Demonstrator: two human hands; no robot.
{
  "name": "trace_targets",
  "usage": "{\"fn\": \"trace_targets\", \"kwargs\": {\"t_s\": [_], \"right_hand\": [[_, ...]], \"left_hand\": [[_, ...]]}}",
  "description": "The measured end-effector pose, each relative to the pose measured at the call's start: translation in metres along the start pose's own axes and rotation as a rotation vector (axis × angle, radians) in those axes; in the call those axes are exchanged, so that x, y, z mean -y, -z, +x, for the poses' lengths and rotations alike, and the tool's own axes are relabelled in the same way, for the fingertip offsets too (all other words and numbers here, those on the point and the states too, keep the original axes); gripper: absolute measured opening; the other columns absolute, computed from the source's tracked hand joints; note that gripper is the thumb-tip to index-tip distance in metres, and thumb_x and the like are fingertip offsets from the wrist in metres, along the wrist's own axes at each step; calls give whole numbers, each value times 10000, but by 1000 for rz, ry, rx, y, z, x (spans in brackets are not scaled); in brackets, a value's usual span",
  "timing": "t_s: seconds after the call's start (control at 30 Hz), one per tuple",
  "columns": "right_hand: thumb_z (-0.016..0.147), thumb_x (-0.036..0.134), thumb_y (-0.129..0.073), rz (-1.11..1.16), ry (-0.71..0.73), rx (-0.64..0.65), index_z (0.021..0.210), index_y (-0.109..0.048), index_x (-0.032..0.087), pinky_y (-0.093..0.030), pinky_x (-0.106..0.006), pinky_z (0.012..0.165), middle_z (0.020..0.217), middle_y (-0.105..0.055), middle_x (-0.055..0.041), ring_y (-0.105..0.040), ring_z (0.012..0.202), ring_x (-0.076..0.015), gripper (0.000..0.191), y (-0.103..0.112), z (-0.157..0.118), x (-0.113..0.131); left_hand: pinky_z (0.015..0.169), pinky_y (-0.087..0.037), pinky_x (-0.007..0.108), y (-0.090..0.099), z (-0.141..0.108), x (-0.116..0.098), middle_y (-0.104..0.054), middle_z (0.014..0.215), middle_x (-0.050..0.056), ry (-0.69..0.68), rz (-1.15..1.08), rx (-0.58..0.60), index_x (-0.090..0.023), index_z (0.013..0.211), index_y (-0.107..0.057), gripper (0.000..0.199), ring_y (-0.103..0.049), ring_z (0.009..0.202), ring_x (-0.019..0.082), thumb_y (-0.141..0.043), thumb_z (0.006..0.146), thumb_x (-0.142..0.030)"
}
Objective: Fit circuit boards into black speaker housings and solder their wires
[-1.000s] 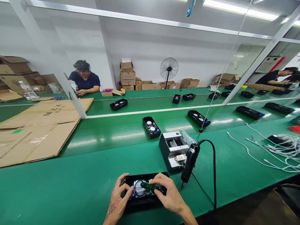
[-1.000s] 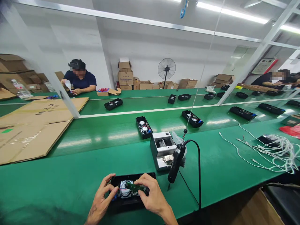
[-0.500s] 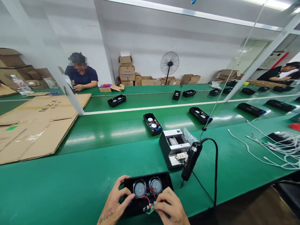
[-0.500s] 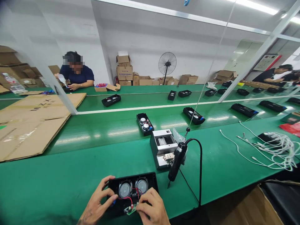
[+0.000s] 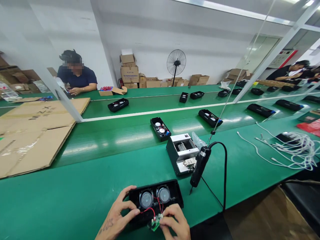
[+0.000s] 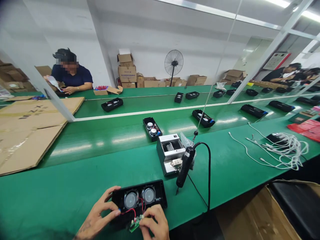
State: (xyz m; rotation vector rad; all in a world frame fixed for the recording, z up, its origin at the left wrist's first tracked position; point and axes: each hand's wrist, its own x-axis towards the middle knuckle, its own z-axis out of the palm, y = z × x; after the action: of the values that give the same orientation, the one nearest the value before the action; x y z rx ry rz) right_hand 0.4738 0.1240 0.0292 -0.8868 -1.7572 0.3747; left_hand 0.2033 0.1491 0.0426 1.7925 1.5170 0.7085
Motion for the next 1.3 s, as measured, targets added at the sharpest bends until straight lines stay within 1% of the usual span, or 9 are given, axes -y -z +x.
{"fn": "trace_targets", "kwargs": {"t_s": [0.17,0.3,0.4,0.5,0.6,0.7,0.8,1.03,1.3], "right_hand": [[926,-16,-559,26,-36,72,964,-624,231,-600,-366,889,925,-741,-44,-706,993,-230,258,7,33,2],[966,16,-532,-51,-25,247,1045,-658,230,-579,-313,805,965,-765,-49,-721,885,-201,261,3,44,-2],[946,14,-529,-98,6,377,1053,-687,240,-539,-306,764,971,-786,-38,-723,823,-199,295,0,47,-4],[919,23,-560,-113,-45,515,1004,-718,245,-514,-300,784,948,-806,-13,-733,829,-200,286,3,54,-5],[916,58,-599,-123,-146,672,995,-760,249,-519,-302,850,970,-824,-3,-746,890,-206,261,7,65,-5],[904,62,-595,-144,-192,813,1028,-786,245,-517,-312,897,1023,-832,-16,-750,960,-221,292,8,77,-6],[859,30,-575,-167,-209,903,1034,-793,240,-511,-311,873,1029,-833,-28,-750,969,-230,349,7,87,-8],[836,60,-569,-130,-167,946,1016,-788,235,-502,-316,858,1026,-823,-38,-742,956,-233,333,9,91,-8],[802,93,-640,-142,-191,949,1097,-751,197,-481,-372,980,1082,-804,-77,-702,1064,-276,332,2,75,-7]], "left_hand": [[1114,-518,513,-9,16,-13,-658,1416,131,60,-32,-119,-237,666,-697,410,-652,1295,338,-620,907,-560],[1030,-583,519,-19,24,-16,-718,1266,148,39,-65,-262,-236,803,-683,255,-706,1197,332,-639,884,-475],[1005,-603,514,-22,17,-19,-688,1313,144,-38,15,-292,-239,860,-696,240,-705,1210,314,-554,964,-403],[1079,-553,576,-22,4,-21,-575,1505,138,-204,188,-236,-259,1011,-728,205,-553,1419,354,-560,1003,-376],[1145,-428,722,-26,-4,-16,-479,1608,136,-367,393,-132,-274,1128,-720,324,-326,1548,466,-820,834,-366],[1158,-332,802,-33,-2,-3,-486,1598,145,-419,541,-125,-254,1092,-720,476,-274,1550,516,-903,661,-162],[1155,-325,808,-39,4,6,-547,1538,131,-465,583,-143,-245,1020,-720,425,-259,1556,502,-814,650,-59],[1214,-252,790,-37,5,-7,-568,1516,79,-516,555,-68,-269,1134,-733,432,-110,1618,421,-627,784,-39],[1230,-212,793,-28,10,-17,-566,1526,45,-518,568,34,-312,1228,-733,491,-80,1622,415,-621,816,-70]]}}
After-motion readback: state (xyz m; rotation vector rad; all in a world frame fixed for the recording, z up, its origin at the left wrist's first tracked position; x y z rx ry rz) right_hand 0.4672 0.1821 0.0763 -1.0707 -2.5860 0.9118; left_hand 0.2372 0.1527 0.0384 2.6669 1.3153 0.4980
